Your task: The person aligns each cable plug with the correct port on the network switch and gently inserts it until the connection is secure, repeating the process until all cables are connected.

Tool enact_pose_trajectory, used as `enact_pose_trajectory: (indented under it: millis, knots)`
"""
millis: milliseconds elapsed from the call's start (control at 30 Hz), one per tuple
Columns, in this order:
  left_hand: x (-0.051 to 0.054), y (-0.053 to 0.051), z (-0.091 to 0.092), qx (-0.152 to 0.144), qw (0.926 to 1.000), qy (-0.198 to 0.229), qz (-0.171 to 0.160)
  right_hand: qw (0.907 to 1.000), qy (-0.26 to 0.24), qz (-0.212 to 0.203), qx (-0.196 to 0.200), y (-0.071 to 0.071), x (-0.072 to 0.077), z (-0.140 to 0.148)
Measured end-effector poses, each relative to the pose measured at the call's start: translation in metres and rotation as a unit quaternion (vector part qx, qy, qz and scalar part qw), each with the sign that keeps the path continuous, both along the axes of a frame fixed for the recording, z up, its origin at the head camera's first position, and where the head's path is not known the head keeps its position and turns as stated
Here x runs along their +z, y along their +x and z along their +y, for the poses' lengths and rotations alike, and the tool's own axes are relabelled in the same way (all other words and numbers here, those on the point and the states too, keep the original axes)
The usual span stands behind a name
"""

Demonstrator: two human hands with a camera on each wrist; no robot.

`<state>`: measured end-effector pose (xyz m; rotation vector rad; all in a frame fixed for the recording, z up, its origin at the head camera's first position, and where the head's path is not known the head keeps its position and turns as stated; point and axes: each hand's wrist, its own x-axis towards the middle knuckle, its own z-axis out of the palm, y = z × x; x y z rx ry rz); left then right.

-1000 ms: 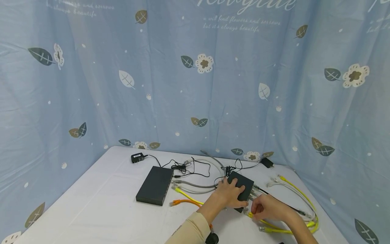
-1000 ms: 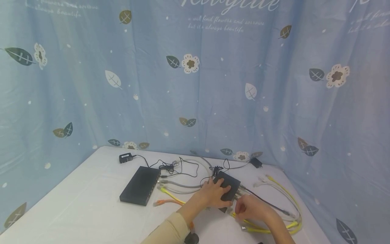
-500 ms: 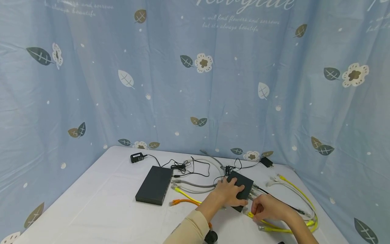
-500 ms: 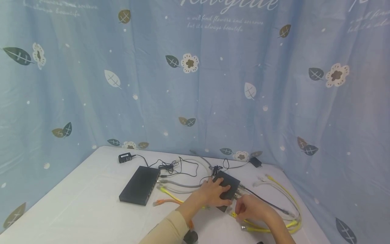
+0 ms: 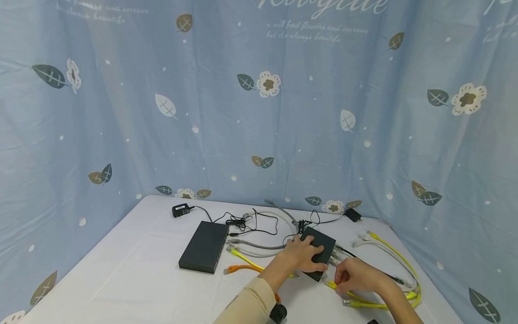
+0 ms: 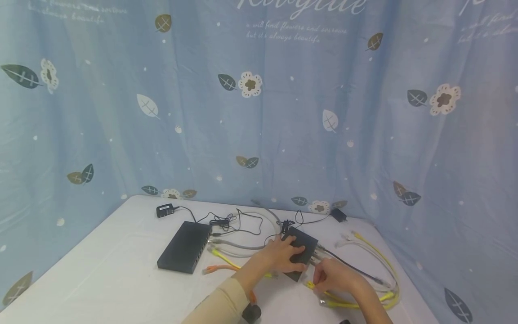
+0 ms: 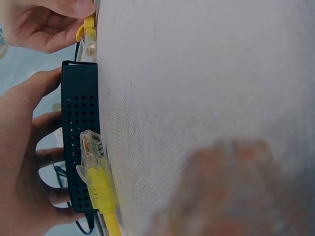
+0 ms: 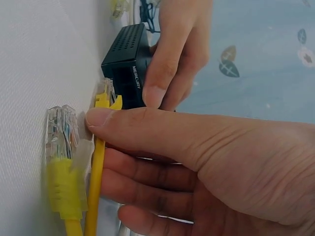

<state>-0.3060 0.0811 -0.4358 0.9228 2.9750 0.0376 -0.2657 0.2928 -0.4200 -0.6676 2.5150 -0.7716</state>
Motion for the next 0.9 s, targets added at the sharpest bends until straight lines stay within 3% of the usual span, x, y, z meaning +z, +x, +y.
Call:
enact_pose_trajectory:
  millis: [267,467,900]
  knots:
    - [0.0053,0.0028,-0.0022,0.002,1.0000,0.004,-0.006,0.9999,-0.002,-0.001,-0.012,0.0026,0.0047,-0.0014]
    - [0.0032,0.0023,-0.0016,0.003,0.9999,0.006,-0.008,0.9998,-0.019,-0.004,-0.007,0.0033,0.0044,0.0003]
    - [0.0007,0.0018,-0.0014,0.005,0.9999,0.008,-0.003,0.9992,-0.011,0.035,-0.019,0.0027,0.0021,0.0038]
